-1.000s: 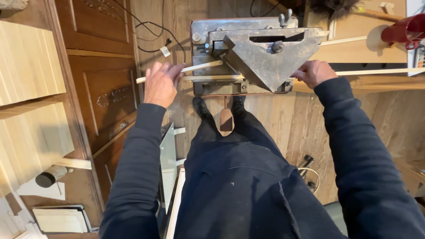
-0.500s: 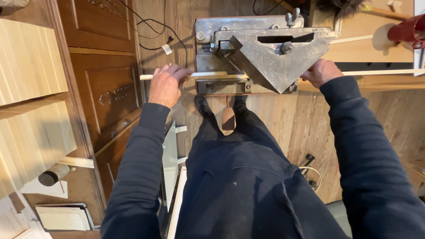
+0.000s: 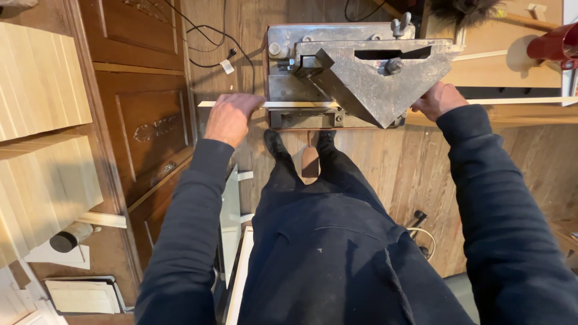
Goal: Cutting wooden frame moldings to length using a manual miter trimmer and organizing components for assembly.
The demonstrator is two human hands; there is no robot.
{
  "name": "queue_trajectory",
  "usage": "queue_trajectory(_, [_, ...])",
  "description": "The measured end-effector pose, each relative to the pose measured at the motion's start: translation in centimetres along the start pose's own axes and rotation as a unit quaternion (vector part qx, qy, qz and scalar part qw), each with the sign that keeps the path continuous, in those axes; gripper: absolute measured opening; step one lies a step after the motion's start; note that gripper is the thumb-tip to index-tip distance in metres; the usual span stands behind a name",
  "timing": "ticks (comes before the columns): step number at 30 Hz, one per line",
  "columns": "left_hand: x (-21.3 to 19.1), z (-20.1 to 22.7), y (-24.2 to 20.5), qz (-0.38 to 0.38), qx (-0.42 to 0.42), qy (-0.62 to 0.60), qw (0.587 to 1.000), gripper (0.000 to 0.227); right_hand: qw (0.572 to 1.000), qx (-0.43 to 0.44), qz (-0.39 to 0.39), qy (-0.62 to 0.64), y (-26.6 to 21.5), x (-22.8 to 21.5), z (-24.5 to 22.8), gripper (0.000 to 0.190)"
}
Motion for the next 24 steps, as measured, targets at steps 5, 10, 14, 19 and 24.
queue_trajectory(5, [0.9,-0.1,0.2,-0.008,-0.008,0.0,1.0,0.027,1.0,0.009,-0.008,-0.018,0.4,0.4,0.5,0.024])
queue_trajectory(10, [-0.1,-1.1,-0.8,-0.009,-0.066,0.015,0.998,0.024,1.0,-0.001,-0.009,0.016,0.0,0.1,-0.4,0.024])
queue_trajectory(14, [-3.8,-0.4,-2.7,0.089,-0.072,-0.074,0.991,0.015,0.999,0.029,-0.019,-0.007,0.1,0.2,-0.1,0.024])
queue_trajectory(19, [-6.1,-1.3,-5.6,0.167,-0.134,-0.202,0.956,0.034,0.998,0.042,-0.032,-0.044,0.0,0.3,0.3,0.023])
queue_trajectory(24, [-6.6,-3.9,-8.0,0.24,-0.205,-0.197,0.928,0.025,1.0,0.008,-0.015,-0.017,0.5,0.5,0.8,0.023])
Point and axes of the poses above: each hand's wrist, its own y-axis towards the middle knuckle, its own x-axis out of the palm, z = x × y, the point moved 8 cm from there along y, towards the middle knuckle, and after that the axes turned 1 degree about x, right-handed, at the moved point
